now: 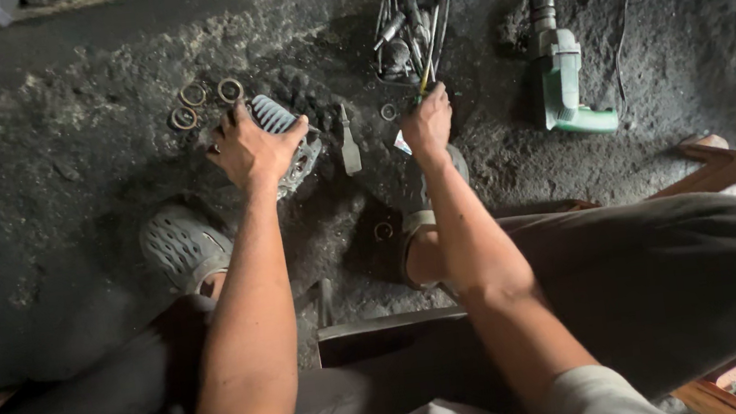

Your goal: The person sits on the floor and uses a screwdriver to tighten screws on a mechanical component. They then switch to a hammer to tap the part, likely to seat it or remove a stuck piece, while surrounded by various tools and parts.

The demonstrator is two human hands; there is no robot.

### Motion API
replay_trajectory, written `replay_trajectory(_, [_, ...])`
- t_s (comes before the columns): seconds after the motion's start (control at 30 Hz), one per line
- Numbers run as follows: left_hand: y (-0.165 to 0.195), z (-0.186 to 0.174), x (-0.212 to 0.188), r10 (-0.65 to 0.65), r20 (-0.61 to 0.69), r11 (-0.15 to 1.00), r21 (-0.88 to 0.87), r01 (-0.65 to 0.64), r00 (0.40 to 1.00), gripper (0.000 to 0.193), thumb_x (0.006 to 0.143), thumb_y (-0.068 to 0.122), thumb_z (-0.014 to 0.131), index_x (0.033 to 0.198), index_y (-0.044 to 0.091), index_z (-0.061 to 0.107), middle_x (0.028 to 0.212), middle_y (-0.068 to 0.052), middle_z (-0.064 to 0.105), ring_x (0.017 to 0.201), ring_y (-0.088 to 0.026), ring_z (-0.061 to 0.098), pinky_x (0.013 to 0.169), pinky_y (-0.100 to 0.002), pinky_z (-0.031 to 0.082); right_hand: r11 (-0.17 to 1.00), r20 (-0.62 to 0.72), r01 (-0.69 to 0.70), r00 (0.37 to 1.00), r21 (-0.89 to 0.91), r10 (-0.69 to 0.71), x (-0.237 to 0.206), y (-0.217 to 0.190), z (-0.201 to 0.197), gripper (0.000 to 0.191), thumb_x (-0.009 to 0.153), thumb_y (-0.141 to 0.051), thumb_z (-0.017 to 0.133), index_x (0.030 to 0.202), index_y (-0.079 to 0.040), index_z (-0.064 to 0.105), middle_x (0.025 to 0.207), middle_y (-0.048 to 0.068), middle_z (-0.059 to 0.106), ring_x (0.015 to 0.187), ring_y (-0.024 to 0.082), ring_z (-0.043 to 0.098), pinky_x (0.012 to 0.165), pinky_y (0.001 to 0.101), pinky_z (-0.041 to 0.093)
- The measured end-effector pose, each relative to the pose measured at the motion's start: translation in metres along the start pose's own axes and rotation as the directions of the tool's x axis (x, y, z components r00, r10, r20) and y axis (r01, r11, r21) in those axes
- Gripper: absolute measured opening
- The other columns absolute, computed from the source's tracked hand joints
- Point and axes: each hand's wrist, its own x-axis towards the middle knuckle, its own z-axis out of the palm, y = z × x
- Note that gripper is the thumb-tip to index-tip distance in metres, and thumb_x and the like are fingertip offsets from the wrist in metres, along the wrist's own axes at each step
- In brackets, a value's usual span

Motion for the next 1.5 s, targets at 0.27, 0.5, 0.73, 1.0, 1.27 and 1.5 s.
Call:
replay_trajectory(0.27, [0.015,0.003,0.006,-0.176,0.048,0.984,-0.023,0.177,0.983,0.108,0.068,0.078,0.076,0.148,0.012,0.05,0.15,-0.017,0.054,0.14,-0.038,0.049,0.119,-0.063,0.032,0.98,-0.076,-0.049,0.995,0.191,0.064,-0.041,-0.028,0.025,0.041,0.091,-0.022,0.067,0.109,0.011,0.05,0.096,0.034,0.059,0.085,0.05,0.06,0.079,0.0563,0.05])
replay_trajectory(0.5, [0.018,0.009,0.008,-0.145,-0.038,0.989,0.014,0.145,0.989,0.111,0.064,0.079,0.079,0.145,0.009,0.049,0.151,-0.021,0.047,0.14,-0.042,0.043,0.113,-0.068,0.027,0.953,0.591,0.292,0.755,0.085,-0.284,-0.157,-0.024,0.0,0.027,0.096,-0.024,0.061,0.108,0.0,0.065,0.084,0.027,0.07,0.077,0.043,0.071,0.068,0.0507,0.057])
replay_trajectory(0.73, [0.03,0.027,0.005,-0.117,-0.057,0.993,0.018,0.118,0.991,0.113,0.065,0.075,0.08,0.15,0.009,0.044,0.155,-0.019,0.044,0.141,-0.043,0.041,0.113,-0.07,0.026,0.966,0.468,0.134,0.854,0.222,-0.226,-0.168,-0.018,-0.012,0.042,0.09,-0.015,0.059,0.13,-0.007,0.066,0.093,0.028,0.072,0.083,0.044,0.072,0.072,0.0512,0.058])
replay_trajectory(1.0, [0.031,0.023,0.004,-0.129,-0.019,0.991,0.023,0.129,0.992,0.11,0.068,0.073,0.08,0.15,0.009,0.044,0.155,-0.02,0.043,0.143,-0.043,0.04,0.115,-0.07,0.025,0.984,0.564,-0.019,0.821,0.175,-0.084,-0.153,-0.016,-0.005,0.04,0.092,-0.021,0.061,0.131,-0.019,0.068,0.096,0.025,0.073,0.09,0.041,0.072,0.076,0.0493,0.059])
replay_trajectory(1.27, [0.029,0.026,0.005,-0.131,0.008,0.991,0.013,0.131,0.991,0.114,0.068,0.074,0.08,0.152,0.009,0.039,0.158,-0.02,0.038,0.143,-0.044,0.036,0.115,-0.071,0.021,0.911,0.234,0.412,0.883,0.024,-0.406,-0.164,-0.007,-0.008,0.031,0.097,-0.016,0.062,0.127,-0.009,0.069,0.089,0.02,0.073,0.081,0.04,0.07,0.071,0.0495,0.057])
replay_trajectory(1.5, [0.031,0.023,0.005,-0.145,-0.015,0.989,-0.003,0.145,0.989,0.113,0.066,0.073,0.082,0.152,0.011,0.04,0.158,-0.019,0.038,0.144,-0.043,0.037,0.116,-0.069,0.022,0.964,0.479,0.145,0.845,0.222,-0.238,-0.161,-0.01,-0.003,0.04,0.091,-0.015,0.063,0.131,-0.012,0.07,0.09,0.025,0.071,0.085,0.043,0.069,0.076,0.0502,0.056])
